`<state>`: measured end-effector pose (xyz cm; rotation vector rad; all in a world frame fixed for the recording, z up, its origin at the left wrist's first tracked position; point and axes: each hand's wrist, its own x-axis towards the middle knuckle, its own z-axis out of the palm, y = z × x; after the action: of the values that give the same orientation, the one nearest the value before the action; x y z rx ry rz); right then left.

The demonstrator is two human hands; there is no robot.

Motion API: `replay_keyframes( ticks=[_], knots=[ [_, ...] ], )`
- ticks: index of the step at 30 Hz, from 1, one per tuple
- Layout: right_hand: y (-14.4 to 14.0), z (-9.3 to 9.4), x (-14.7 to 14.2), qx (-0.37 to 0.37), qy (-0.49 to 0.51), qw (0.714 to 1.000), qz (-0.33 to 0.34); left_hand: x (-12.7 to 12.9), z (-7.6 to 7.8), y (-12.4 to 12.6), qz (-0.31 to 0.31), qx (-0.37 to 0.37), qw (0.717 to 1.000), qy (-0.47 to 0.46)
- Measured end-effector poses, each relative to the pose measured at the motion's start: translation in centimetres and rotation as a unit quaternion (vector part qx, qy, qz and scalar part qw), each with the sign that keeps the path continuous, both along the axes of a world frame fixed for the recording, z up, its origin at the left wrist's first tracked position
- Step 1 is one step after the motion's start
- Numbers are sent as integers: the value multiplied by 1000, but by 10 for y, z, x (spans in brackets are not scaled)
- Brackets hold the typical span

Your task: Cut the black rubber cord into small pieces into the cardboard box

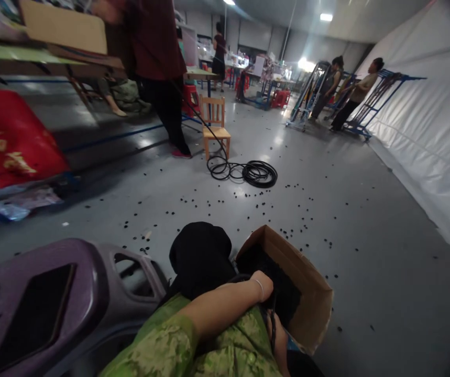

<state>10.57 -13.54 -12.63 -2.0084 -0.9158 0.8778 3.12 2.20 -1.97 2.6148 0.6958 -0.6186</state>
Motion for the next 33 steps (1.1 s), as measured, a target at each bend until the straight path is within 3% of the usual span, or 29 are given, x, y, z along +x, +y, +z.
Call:
replay_keyframes(
  ticks=[8, 13, 21, 33],
  knots=[
    [0, -10, 5, -16, 23, 1000, -2, 5, -9, 3, 11, -11, 1000, 9],
    [-3, 11, -3, 55, 77, 996, -3, 2, -2, 2, 42, -22, 999, 11],
    [-10, 37, -10, 24, 121, 992, -36, 1, 8, 7, 91, -34, 995, 5],
    [-13, 34, -9, 34, 113, 992, -39, 1, 12, 2, 40, -64, 996, 41]
  ],
)
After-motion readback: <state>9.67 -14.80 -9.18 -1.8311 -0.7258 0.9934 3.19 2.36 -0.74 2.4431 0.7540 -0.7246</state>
